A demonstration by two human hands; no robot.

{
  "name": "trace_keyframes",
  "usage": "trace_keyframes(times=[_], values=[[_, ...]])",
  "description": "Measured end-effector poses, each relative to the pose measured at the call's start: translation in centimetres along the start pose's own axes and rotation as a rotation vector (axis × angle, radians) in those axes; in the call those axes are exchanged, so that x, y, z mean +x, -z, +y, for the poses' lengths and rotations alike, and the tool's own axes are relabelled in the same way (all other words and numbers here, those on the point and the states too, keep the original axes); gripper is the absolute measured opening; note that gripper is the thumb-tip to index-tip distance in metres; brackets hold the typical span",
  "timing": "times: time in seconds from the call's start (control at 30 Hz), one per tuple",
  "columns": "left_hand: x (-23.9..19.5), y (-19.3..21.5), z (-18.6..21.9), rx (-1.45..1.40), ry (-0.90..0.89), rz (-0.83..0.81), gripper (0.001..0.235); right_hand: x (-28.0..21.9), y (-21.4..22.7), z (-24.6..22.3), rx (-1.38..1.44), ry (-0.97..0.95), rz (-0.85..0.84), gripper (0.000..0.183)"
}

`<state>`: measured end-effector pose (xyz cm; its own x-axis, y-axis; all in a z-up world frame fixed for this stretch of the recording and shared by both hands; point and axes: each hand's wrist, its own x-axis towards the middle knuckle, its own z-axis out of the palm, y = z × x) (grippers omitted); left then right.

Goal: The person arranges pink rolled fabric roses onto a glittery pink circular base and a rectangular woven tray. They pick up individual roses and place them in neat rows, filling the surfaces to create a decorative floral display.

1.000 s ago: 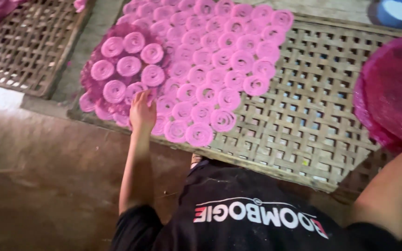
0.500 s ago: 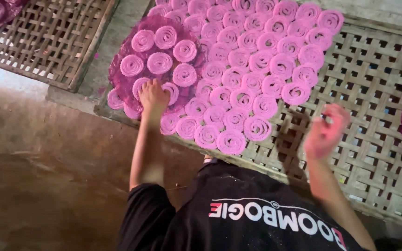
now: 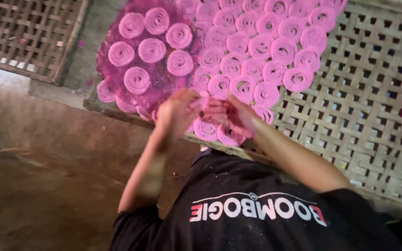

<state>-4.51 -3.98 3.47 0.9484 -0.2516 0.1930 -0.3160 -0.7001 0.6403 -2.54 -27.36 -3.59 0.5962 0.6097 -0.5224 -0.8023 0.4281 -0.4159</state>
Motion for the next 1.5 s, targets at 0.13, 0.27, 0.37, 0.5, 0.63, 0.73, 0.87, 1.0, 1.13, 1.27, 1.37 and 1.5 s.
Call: trace_keyframes(times=[0.13,0.27,0.37,0.5,0.63,0.73,0.87,1.0,1.13,1.27,1.37,1.5], values=[[-2.3,-4.2,4.9,-0.19,0.049,-0.094,0.035,-4.2,2.4,-1.9,-0.335,0.079,0.152,0.042],[-3.6,-9.1,4.4,-0.48,0.107,0.032,0.026,-8.8,4.4,-2.4,-0.414,0.172,0.193,0.037],[-4.1,-13.7,2.9,-1.058,0.18,-0.056,0.033,-11.5,5.2,-1.9,-0.303,0.123,0.212,0.035],[-5.9,-19.0,1.6,-1.48,0.837,-0.37,0.048,-13.3,6.9,0.2,-0.243,0.08,0.245,0.034],[-7.8,-20.8,2.0,-1.058,0.669,-0.414,0.045,-12.5,9.6,4.0,-0.493,0.311,0.294,0.033],[-8.2,-19.6,3.2,-0.639,0.3,-0.314,0.045,-12.2,11.3,6.2,-0.722,0.458,0.354,0.034],[-7.0,-17.0,5.9,-0.374,0.269,-0.292,0.047,-12.5,11.5,7.3,-0.821,0.53,0.445,0.035],[-6.0,-15.1,8.0,-0.273,0.249,-0.3,0.044,-13.0,9.7,7.0,-1.004,0.629,0.506,0.039],[-5.3,-14.3,8.6,-0.156,0.069,-0.165,0.041,-13.6,7.9,6.4,-1.062,0.589,0.567,0.045],[-5.0,-13.6,8.1,-0.031,0.017,-0.058,0.044,-14.5,7.0,5.8,-1.333,0.649,0.646,0.048],[-5.4,-12.5,7.3,-0.144,0.06,-0.166,0.027,-15.2,6.8,5.8,-1.676,0.812,0.633,0.035],[-5.8,-12.3,6.3,-0.105,-0.194,-0.202,0.017,-15.0,7.1,5.8,-1.899,0.798,0.411,0.027]])
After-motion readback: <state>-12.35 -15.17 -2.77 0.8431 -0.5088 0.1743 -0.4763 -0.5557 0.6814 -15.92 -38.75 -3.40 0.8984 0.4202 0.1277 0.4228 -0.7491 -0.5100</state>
